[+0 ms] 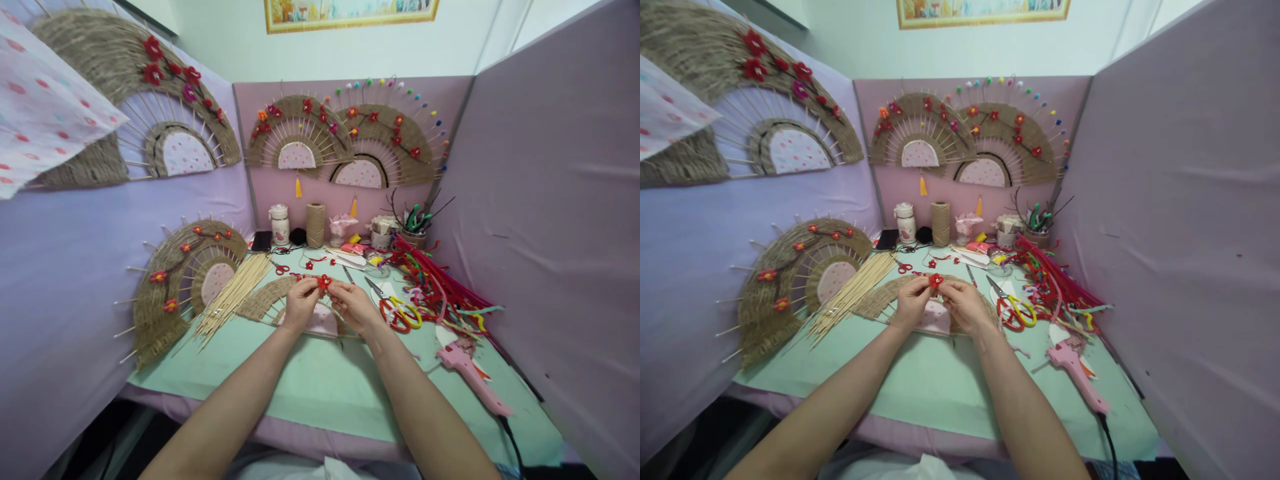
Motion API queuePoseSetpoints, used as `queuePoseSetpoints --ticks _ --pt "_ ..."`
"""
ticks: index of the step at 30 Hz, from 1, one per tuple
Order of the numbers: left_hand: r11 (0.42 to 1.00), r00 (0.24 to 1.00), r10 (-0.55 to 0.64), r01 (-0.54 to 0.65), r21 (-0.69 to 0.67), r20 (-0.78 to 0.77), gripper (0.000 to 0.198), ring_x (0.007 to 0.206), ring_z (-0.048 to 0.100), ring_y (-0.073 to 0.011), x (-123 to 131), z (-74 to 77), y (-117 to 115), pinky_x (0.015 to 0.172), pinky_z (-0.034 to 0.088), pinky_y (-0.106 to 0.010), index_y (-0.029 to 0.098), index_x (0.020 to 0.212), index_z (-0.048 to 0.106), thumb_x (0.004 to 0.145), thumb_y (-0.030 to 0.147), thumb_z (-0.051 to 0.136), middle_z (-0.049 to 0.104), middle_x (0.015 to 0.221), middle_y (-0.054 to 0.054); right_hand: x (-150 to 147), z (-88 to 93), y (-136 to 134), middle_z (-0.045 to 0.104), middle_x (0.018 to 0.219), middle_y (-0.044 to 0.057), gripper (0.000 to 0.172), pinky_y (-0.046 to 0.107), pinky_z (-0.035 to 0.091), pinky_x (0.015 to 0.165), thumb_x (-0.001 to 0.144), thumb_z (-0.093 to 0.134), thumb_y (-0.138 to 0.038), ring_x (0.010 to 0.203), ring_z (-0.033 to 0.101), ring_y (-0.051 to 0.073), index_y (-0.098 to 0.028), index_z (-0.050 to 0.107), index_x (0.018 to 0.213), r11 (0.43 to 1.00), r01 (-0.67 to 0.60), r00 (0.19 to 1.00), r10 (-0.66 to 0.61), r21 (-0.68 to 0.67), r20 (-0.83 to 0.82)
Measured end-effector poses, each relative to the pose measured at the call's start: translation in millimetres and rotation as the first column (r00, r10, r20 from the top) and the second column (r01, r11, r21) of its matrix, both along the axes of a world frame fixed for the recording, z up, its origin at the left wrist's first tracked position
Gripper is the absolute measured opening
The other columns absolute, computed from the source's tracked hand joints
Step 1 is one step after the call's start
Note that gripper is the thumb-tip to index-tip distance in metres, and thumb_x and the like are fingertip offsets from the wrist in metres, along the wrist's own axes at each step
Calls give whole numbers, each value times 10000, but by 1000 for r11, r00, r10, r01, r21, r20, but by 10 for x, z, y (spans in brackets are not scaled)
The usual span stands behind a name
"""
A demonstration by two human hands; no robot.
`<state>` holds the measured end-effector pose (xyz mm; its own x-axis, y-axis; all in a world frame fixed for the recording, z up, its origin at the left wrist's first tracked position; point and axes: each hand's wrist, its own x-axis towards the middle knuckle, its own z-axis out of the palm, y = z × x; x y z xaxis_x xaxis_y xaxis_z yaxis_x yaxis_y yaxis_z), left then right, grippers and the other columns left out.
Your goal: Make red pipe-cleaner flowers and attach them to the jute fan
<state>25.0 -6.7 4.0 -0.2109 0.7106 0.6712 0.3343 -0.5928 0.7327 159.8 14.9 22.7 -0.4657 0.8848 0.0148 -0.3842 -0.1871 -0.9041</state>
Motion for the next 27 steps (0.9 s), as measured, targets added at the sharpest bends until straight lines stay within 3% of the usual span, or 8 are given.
queuePoseSetpoints --ticks 5,9,11,14,16,18,24,27 --pt "998 996 -41 44 -35 78 154 683 531 -138 -1 6 12 647 439 -265 164 689 672 740 290 598 620 706 -40 -14 20 -26 559 601 -22 245 220 300 502 578 746 -368 523 408 74 -168 649 679 1000 12 1000 -12 26 10" --pt "982 965 -76 116 -151 251 222 584 497 -107 -57 13 52 537 408 -223 147 724 665 723 363 613 585 637 -16 -14 -21 9 605 671 1 300 242 314 504 665 660 -458 528 428 97 -177 669 772 976 98 982 -127 195 142" --pt "969 946 -83 150 -195 314 244 553 486 -94 -89 15 70 505 388 -208 141 741 665 710 380 625 573 619 -5 -7 -33 21 615 708 12 320 253 347 529 695 628 -470 570 468 122 -183 662 831 923 204 945 -272 327 179" --pt "968 932 -100 173 -184 349 240 540 480 -79 -105 16 83 480 368 -198 142 704 661 684 381 652 576 665 -5 3 -16 -8 622 852 39 284 276 402 626 716 624 -427 706 522 159 -206 639 893 777 315 878 -457 545 144" --pt "970 939 -115 176 -165 325 232 549 482 -75 -95 21 79 486 376 -200 142 670 660 679 374 660 582 708 -15 4 10 -49 609 883 42 218 285 405 667 736 615 -391 745 522 165 -221 635 872 685 302 855 -503 663 129" --pt "975 948 -117 166 -145 297 228 557 486 -76 -77 33 65 494 393 -203 141 663 662 678 368 665 585 749 -27 -1 33 -86 601 839 36 160 286 398 664 752 603 -370 731 514 162 -221 630 806 642 267 846 -514 719 144" --pt "983 956 -107 142 -112 272 226 576 519 -93 -24 70 17 527 455 -225 142 711 670 703 367 648 600 788 -42 -24 45 -102 625 800 33 177 292 401 641 725 627 -378 693 523 164 -211 626 786 718 256 856 -480 648 193" --pt "984 958 -106 139 -109 265 203 616 547 -112 -3 49 14 561 475 -237 151 738 677 703 349 650 617 770 -37 -32 27 -93 643 790 32 161 299 407 647 742 610 -366 700 545 169 -212 640 779 720 239 851 -478 652 216"
